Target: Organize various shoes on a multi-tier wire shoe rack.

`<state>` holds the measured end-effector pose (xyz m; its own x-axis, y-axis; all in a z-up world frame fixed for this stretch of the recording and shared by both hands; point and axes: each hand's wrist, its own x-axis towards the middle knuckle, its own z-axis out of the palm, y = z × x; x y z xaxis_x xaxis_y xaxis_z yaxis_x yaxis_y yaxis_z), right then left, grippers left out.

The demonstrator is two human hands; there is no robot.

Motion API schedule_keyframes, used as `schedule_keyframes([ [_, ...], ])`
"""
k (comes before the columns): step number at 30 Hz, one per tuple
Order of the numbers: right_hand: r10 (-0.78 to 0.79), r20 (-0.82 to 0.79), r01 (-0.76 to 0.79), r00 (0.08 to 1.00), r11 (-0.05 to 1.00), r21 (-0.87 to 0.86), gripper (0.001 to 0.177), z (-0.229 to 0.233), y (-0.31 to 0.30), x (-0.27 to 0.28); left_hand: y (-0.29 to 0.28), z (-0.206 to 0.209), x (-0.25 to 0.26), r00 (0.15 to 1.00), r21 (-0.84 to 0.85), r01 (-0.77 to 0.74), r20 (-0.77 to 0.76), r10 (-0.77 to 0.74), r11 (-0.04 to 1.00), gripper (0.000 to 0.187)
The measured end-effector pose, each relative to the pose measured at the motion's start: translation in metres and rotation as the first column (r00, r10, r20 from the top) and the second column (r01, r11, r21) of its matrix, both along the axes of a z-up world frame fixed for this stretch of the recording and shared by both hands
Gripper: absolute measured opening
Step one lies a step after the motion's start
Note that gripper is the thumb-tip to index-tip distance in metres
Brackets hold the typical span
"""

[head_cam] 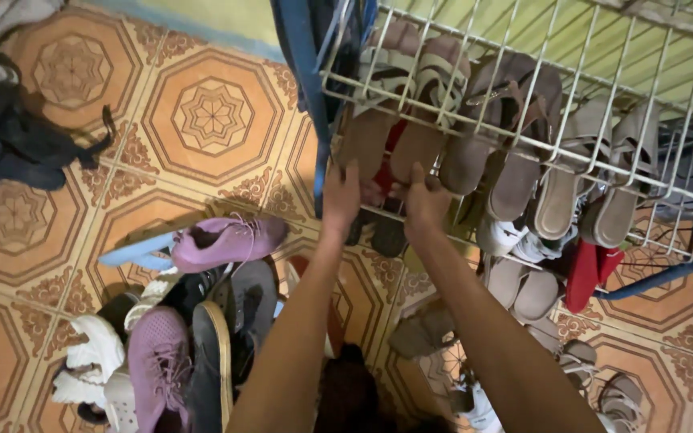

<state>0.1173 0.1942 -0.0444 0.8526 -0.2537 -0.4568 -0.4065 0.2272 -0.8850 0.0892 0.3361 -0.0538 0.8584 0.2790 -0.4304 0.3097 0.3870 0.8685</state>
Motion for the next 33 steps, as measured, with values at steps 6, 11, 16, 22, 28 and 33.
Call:
schedule_keyframes([
  [6, -0.029, -0.058, 0.038, 0.998, 0.985, 0.169, 0.035, -0.018, -0.011, 0.002, 0.005, -0.055, 0.005, 0.943, 0.698, 0.082, 0.176, -0.282, 0.712, 0.049],
  [11, 0.232, -0.118, -0.19, 0.965, 0.937, 0.293, 0.052, -0.014, -0.03, -0.012, -0.007, 0.029, -0.007, 0.988, -0.081, 0.072, -0.132, -0.082, 0.994, 0.058],
  [16, 0.385, -0.139, -0.366, 0.912, 0.92, 0.143, 0.051, 0.045, -0.064, -0.047, -0.02, 0.037, -0.042, 0.966, 0.016, 0.072, -0.251, -0.066, 0.997, 0.058],
  [22, 0.368, -0.1, -0.369, 0.925, 0.929, 0.009, 0.052, 0.108, -0.125, -0.083, -0.043, 0.063, -0.099, 0.95, -0.03, 0.199, -0.238, -0.201, 0.98, 0.063],
  [28, 0.313, -0.059, -0.315, 0.948, 0.948, -0.04, 0.041, 0.178, -0.17, -0.128, -0.09, 0.123, -0.149, 0.964, -0.104, 0.179, -0.179, -0.195, 0.978, 0.063],
  [33, 0.386, 0.146, -0.367, 0.911, 0.919, -0.145, 0.037, 0.261, -0.188, -0.156, -0.128, 0.193, -0.185, 0.99, -0.182, 0.134, -0.012, -0.138, 0.974, 0.063],
])
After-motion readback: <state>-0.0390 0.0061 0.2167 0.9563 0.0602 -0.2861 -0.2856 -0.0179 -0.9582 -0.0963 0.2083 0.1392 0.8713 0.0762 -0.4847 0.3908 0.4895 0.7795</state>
